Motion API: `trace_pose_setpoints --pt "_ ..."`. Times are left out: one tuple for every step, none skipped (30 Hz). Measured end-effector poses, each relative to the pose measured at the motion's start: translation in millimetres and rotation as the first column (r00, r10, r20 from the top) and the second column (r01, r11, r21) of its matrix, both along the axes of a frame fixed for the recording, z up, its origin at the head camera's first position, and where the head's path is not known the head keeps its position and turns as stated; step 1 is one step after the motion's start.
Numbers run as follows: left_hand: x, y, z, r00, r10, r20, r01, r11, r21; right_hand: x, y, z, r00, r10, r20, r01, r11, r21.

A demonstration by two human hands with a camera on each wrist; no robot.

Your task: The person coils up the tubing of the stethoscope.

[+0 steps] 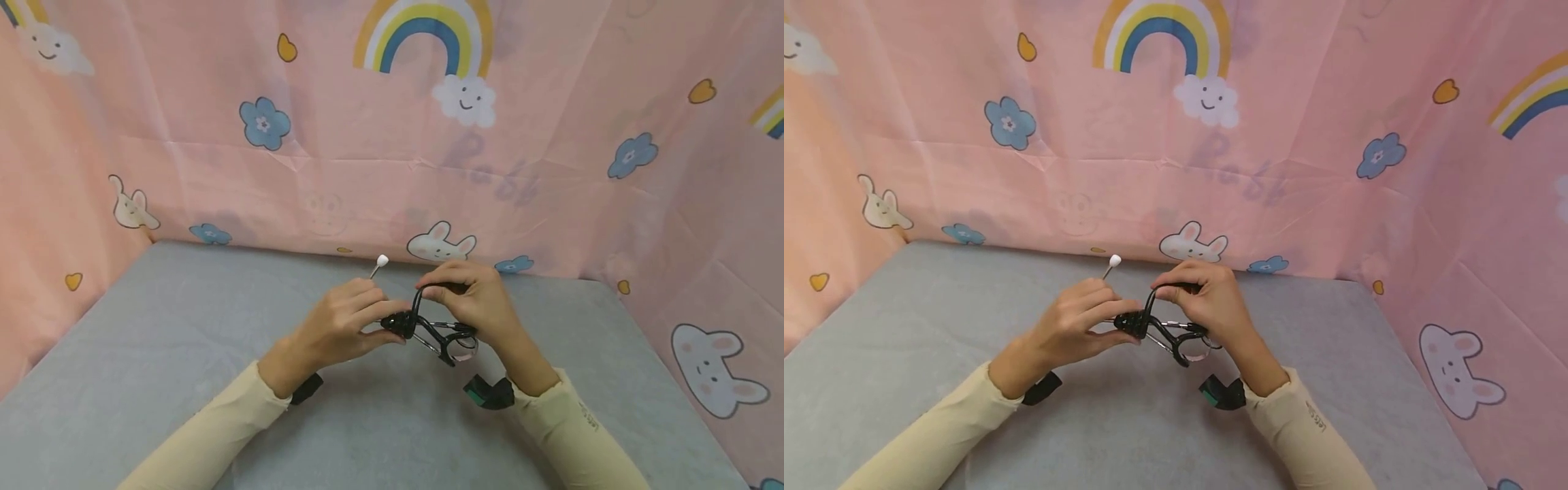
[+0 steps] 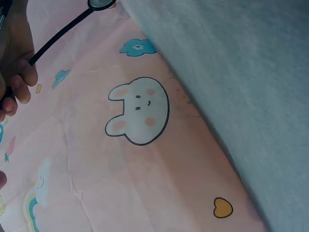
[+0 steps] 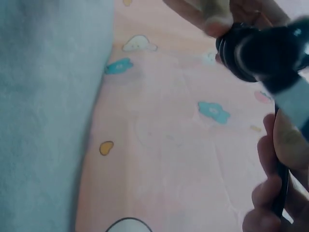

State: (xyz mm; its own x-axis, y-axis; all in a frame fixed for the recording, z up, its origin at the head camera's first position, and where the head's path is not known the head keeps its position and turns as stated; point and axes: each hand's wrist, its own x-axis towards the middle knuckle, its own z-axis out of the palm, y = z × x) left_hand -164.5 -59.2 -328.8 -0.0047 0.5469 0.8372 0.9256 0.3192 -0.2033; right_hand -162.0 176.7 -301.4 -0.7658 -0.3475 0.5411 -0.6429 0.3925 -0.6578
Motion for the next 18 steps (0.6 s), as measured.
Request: trace_pose_setpoints --pt "-0.2 0.1 -1.1 1.0 0.012 -0.007 -0.012 1.0 -0.003 1.4 -1.5 0.3 1.0 -0.021 0.0 0.021 1.0 -0.004" --pt "-0.7 0.3 -1.8 1.0 0.02 -0.019 -0.02 1.0 -0.003 2.7 -2.8 0.5 0.999 -0.042 -0.005 0.042 0.999 -0.005" --pt "-1.2 0.4 -2.3 0.999 0.025 -0.035 -0.025 1.0 -0.002 3.7 -3.9 0.8 0.998 -0.058 -0.014 0.058 0.998 -0.006" --pt "-1.5 0.0 -2.6 0.998 0.029 -0.049 -0.029 1.0 0.0 4.5 -5.1 1.1 0.998 -0.067 -0.022 0.067 0.998 -0.008" --pt "-1.5 -0.5 -2.4 0.998 0.033 -0.062 -0.033 0.999 0.004 4.9 -5.8 1.3 0.997 -0.071 -0.034 0.071 0.997 -0.004" --pt "-2.0 -0.9 -2.0 0.997 0.03 -0.071 -0.029 1.0 0.009 4.9 -6.2 1.5 0.997 -0.067 -0.042 0.067 0.998 -0.002" --pt "-2.5 -1.4 -1.4 0.997 0.025 -0.078 -0.024 1.0 0.016 4.5 -6.0 1.7 0.997 -0.061 -0.048 0.061 0.998 0.006" --pt "-2.9 -1.9 -0.6 0.996 0.02 -0.085 -0.019 1.0 0.02 4.1 -5.5 1.9 0.998 -0.05 -0.046 0.051 0.999 0.015" --pt "-3.3 -2.7 0.5 0.996 0.014 -0.084 -0.013 1.0 0.022 3.7 -4.9 2.3 0.998 -0.042 -0.038 0.043 0.999 0.029" --pt "-3.8 -3.3 1.9 0.997 0.009 -0.08 -0.007 1.0 0.028 3.3 -3.9 3.0 0.999 -0.036 -0.022 0.037 0.999 0.04" --pt "-4.2 -4.2 3.5 0.997 0.002 -0.071 0.0 0.999 0.036 2.8 -3.0 3.5 0.999 -0.035 -0.001 0.035 0.998 0.054" --pt "-4.8 -5.3 5.0 0.998 -0.006 -0.057 0.008 0.999 0.048 2.4 -2.3 3.9 0.999 -0.043 0.021 0.042 0.997 0.069" --pt "-5.2 -6.6 6.7 0.999 -0.013 -0.039 0.016 0.998 0.065 2.1 -2.1 4.2 0.997 -0.061 0.04 0.057 0.994 0.092" --pt "-5.5 -8.0 8.3 1.0 -0.021 -0.015 0.022 0.996 0.086 1.9 -2.1 4.5 0.995 -0.081 0.056 0.075 0.991 0.114" --pt "-5.6 -9.5 10.1 1.0 -0.028 0.013 0.027 0.993 0.112 1.0 -2.3 4.3 0.992 -0.105 0.067 0.095 0.986 0.136" --pt "-5.7 -11.0 11.4 0.999 -0.031 0.042 0.025 0.99 0.138 -0.2 -2.5 3.7 0.99 -0.12 0.08 0.108 0.984 0.145" --pt "-5.8 -12.6 12.4 0.997 -0.034 0.07 0.022 0.987 0.162 -1.7 -2.8 2.6 0.987 -0.134 0.09 0.119 0.981 0.153" --pt "-5.8 -13.9 13.2 0.995 -0.034 0.098 0.016 0.983 0.183 -3.0 -3.2 1.3 0.985 -0.139 0.101 0.123 0.98 0.155"
